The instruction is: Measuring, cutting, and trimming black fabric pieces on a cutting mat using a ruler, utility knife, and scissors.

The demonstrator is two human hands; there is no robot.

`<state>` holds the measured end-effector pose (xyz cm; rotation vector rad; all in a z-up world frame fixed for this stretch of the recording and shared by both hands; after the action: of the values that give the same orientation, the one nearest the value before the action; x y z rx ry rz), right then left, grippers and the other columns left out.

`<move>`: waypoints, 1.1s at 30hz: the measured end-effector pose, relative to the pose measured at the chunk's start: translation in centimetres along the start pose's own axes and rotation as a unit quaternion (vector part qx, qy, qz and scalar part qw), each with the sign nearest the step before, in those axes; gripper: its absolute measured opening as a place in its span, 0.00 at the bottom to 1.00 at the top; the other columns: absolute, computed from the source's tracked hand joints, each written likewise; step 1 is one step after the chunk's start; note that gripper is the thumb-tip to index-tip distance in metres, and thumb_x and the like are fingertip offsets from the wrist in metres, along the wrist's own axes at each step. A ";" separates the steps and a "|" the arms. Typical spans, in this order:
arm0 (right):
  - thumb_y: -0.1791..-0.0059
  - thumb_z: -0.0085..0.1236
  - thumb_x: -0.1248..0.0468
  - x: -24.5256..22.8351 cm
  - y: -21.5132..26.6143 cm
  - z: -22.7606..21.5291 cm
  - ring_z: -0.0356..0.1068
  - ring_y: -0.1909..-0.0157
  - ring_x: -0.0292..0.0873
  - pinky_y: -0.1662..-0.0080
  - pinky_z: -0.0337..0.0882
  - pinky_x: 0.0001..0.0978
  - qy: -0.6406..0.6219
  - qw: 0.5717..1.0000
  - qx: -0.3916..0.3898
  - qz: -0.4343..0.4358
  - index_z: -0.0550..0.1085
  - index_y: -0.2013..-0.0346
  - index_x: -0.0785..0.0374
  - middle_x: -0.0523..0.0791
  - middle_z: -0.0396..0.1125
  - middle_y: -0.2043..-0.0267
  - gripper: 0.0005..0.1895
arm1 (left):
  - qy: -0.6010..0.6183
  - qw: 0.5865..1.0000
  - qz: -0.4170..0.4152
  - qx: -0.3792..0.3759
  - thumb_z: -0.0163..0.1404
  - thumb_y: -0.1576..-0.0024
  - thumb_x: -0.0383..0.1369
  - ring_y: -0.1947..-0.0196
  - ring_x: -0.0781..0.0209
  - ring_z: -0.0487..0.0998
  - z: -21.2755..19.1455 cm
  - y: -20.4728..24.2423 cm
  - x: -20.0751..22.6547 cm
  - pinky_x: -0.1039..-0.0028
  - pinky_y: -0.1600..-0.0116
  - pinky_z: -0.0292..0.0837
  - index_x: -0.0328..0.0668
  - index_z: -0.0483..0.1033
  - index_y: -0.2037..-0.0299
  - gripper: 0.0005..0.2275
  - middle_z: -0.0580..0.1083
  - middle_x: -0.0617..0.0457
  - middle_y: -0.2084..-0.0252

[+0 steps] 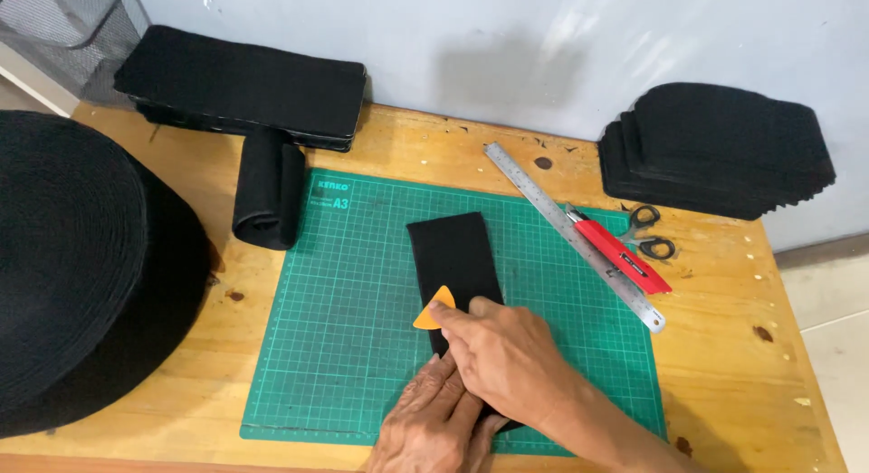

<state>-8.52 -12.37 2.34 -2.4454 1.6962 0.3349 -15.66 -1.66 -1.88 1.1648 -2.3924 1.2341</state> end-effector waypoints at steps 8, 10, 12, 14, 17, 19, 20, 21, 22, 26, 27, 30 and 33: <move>0.48 0.49 0.56 2.0 3.6 0.7 0.73 0.73 0.55 0.73 0.72 0.55 -0.003 0.998 -0.034 0.044 0.75 0.40 0.44 0.43 0.71 0.67 0.22 | -0.016 1.000 0.000 0.017 0.54 0.38 0.44 0.40 0.50 0.78 0.2 0.2 -0.2 0.58 0.36 0.72 0.38 0.78 0.43 0.20 0.76 0.45 0.40; 0.48 0.47 0.56 0.9 1.9 0.2 0.72 0.75 0.56 0.74 0.71 0.56 -0.010 0.997 -0.042 0.057 0.74 0.39 0.45 0.45 0.70 0.69 0.22 | -0.013 1.000 -0.021 0.018 0.55 0.39 0.45 0.39 0.51 0.77 0.0 0.1 0.0 0.60 0.36 0.71 0.39 0.79 0.44 0.20 0.76 0.45 0.40; 0.47 0.45 0.56 0.5 -0.3 0.1 0.71 0.77 0.57 0.75 0.70 0.57 -0.014 0.997 -0.044 0.067 0.73 0.38 0.47 0.46 0.69 0.70 0.23 | -0.012 0.999 -0.037 0.024 0.56 0.40 0.45 0.38 0.51 0.76 0.1 0.1 -0.3 0.61 0.36 0.71 0.41 0.81 0.45 0.19 0.76 0.45 0.39; 0.46 0.46 0.60 -0.2 -2.8 0.1 0.70 0.79 0.58 0.78 0.70 0.56 -0.011 1.000 0.013 0.020 0.74 0.40 0.53 0.51 0.69 0.74 0.20 | -0.011 1.000 0.006 0.012 0.54 0.39 0.44 0.43 0.44 0.78 0.6 0.6 -0.5 0.57 0.38 0.72 0.37 0.80 0.46 0.19 0.79 0.44 0.45; 0.46 0.45 0.57 0.2 -4.9 0.1 0.73 0.71 0.57 0.69 0.74 0.57 -0.034 0.998 -0.011 0.052 0.76 0.40 0.51 0.49 0.73 0.68 0.21 | -0.016 0.999 0.003 0.030 0.50 0.37 0.45 0.41 0.48 0.78 0.7 0.6 -0.4 0.58 0.38 0.72 0.37 0.81 0.48 0.19 0.78 0.43 0.44; 0.45 0.44 0.58 -0.1 -3.3 -0.9 0.73 0.72 0.55 0.69 0.75 0.54 -0.029 0.997 -0.042 0.061 0.74 0.38 0.51 0.50 0.72 0.68 0.21 | -0.012 0.999 -0.005 0.047 0.50 0.37 0.48 0.42 0.47 0.79 0.7 0.4 -0.3 0.58 0.39 0.74 0.39 0.82 0.49 0.20 0.79 0.45 0.45; 0.43 0.43 0.58 -0.1 -2.6 -1.1 0.73 0.72 0.52 0.69 0.75 0.51 -0.025 0.994 -0.076 0.071 0.71 0.36 0.51 0.50 0.72 0.68 0.21 | -0.007 0.998 -0.015 0.063 0.51 0.38 0.50 0.44 0.46 0.80 0.6 0.3 -0.3 0.59 0.41 0.75 0.41 0.83 0.50 0.21 0.81 0.47 0.47; 0.43 0.43 0.58 0.3 -1.5 -0.7 0.73 0.72 0.52 0.69 0.75 0.51 -0.026 0.994 -0.074 0.071 0.71 0.36 0.51 0.50 0.72 0.68 0.21 | -0.008 0.998 -0.014 0.062 0.51 0.38 0.50 0.44 0.46 0.80 0.6 0.1 -0.3 0.59 0.41 0.75 0.41 0.83 0.50 0.21 0.81 0.47 0.47; 0.45 0.43 0.56 0.7 -0.5 -0.3 0.73 0.72 0.56 0.70 0.74 0.55 0.008 0.995 -0.062 0.072 0.72 0.37 0.49 0.49 0.71 0.68 0.21 | -0.005 0.998 -0.023 0.063 0.47 0.36 0.51 0.44 0.47 0.80 0.6 -0.1 -0.4 0.59 0.42 0.76 0.40 0.83 0.52 0.22 0.81 0.47 0.47; 0.45 0.47 0.56 1.0 -0.9 -0.3 0.72 0.76 0.55 0.75 0.73 0.54 0.010 0.996 -0.031 0.081 0.74 0.39 0.48 0.48 0.71 0.72 0.20 | -0.001 0.998 -0.013 0.065 0.44 0.34 0.50 0.45 0.46 0.81 0.4 -0.3 -0.4 0.57 0.42 0.77 0.39 0.83 0.52 0.22 0.81 0.46 0.49; 0.45 0.47 0.56 1.2 -2.1 0.0 0.72 0.76 0.55 0.75 0.73 0.54 0.010 0.996 -0.033 0.084 0.74 0.39 0.48 0.48 0.71 0.72 0.20 | 0.002 0.998 -0.014 0.063 0.44 0.34 0.50 0.45 0.46 0.81 0.6 -0.3 -0.5 0.57 0.42 0.77 0.39 0.83 0.52 0.22 0.81 0.46 0.49; 0.47 0.47 0.58 1.1 -5.4 0.2 0.72 0.76 0.58 0.73 0.72 0.56 0.009 0.998 -0.003 0.062 0.74 0.41 0.49 0.50 0.71 0.73 0.20 | -0.022 0.997 -0.006 0.074 0.46 0.35 0.48 0.45 0.49 0.82 0.9 0.1 -0.3 0.60 0.42 0.76 0.41 0.84 0.53 0.20 0.81 0.47 0.49; 0.46 0.46 0.60 1.3 -8.6 0.3 0.73 0.74 0.57 0.72 0.74 0.55 -0.001 0.997 0.014 0.074 0.75 0.39 0.51 0.49 0.71 0.71 0.21 | -0.037 0.995 0.007 0.098 0.43 0.33 0.49 0.48 0.50 0.83 1.3 0.3 -0.7 0.61 0.44 0.78 0.41 0.85 0.58 0.22 0.82 0.49 0.50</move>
<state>-0.05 -10.43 1.61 -2.3028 1.8735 0.3283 -15.22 -2.19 -3.27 1.2695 -2.3790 1.4828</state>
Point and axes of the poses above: each hand's wrist, its own y-axis away from the middle knuckle, its own z-axis out of the palm, x = y × z, the point moved 5 cm from there along -y, towards the middle knuckle
